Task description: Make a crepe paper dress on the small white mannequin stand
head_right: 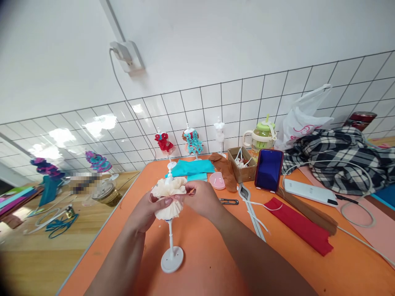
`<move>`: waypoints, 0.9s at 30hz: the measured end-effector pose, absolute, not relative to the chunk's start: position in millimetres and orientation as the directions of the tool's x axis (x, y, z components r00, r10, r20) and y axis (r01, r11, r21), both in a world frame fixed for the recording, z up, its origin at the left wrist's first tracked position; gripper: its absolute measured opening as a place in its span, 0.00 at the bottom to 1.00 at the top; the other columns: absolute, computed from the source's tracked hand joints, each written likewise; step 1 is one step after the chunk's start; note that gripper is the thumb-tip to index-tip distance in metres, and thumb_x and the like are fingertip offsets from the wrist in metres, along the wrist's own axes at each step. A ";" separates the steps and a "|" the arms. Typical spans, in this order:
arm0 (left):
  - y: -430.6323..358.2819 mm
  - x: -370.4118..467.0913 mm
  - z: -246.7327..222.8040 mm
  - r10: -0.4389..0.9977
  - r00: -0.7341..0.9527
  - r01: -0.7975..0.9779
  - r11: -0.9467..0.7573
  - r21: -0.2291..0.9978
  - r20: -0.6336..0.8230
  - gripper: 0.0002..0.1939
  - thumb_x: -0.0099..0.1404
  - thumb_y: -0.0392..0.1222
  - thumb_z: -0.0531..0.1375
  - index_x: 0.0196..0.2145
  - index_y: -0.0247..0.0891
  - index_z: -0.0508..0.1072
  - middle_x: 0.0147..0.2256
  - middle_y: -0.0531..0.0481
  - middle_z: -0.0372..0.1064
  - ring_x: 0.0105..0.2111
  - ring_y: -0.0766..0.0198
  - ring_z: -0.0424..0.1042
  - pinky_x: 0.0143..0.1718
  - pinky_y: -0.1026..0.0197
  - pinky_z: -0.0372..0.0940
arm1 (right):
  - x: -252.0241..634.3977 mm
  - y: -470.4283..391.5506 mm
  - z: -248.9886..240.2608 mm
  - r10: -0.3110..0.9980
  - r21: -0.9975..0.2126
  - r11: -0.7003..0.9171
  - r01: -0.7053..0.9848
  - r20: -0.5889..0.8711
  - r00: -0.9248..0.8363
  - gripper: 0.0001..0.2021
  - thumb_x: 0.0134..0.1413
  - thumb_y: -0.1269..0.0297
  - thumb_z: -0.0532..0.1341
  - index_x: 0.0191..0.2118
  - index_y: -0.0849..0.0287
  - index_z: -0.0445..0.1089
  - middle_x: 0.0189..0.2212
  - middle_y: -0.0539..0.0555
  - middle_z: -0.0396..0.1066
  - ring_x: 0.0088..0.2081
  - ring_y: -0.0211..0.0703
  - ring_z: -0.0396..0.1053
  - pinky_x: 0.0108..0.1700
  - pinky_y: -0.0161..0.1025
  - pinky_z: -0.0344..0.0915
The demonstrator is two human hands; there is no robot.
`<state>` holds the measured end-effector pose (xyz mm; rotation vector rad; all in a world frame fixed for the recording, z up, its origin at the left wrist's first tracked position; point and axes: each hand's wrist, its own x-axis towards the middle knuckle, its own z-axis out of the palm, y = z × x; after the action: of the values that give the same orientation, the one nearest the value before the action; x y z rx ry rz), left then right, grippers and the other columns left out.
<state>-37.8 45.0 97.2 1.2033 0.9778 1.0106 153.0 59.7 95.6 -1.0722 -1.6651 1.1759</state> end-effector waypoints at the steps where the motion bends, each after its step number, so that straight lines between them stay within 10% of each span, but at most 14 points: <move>1: 45.7 -38.8 96.4 0.962 0.267 -0.078 0.082 0.994 -0.059 0.18 0.51 0.42 0.69 0.39 0.33 0.75 0.31 0.46 0.73 0.28 0.62 0.71 0.30 0.63 0.65 | 156.6 59.8 97.3 0.928 -0.964 0.199 0.176 0.127 -0.351 0.11 0.43 0.56 0.65 0.29 0.60 0.74 0.26 0.49 0.70 0.28 0.37 0.64 0.29 0.32 0.58; 27: 53.8 -48.3 65.3 0.995 0.060 -0.074 0.080 0.994 -0.076 0.21 0.49 0.47 0.68 0.38 0.32 0.76 0.27 0.49 0.71 0.20 0.68 0.65 0.22 0.66 0.58 | 165.1 33.0 116.3 0.954 -0.768 0.256 0.587 0.104 -0.280 0.12 0.52 0.57 0.58 0.26 0.56 0.75 0.20 0.49 0.68 0.21 0.35 0.60 0.22 0.33 0.51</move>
<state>-48.3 53.8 65.3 1.1225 1.1471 1.1454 165.1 33.0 116.3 -1.3944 -1.9615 0.8340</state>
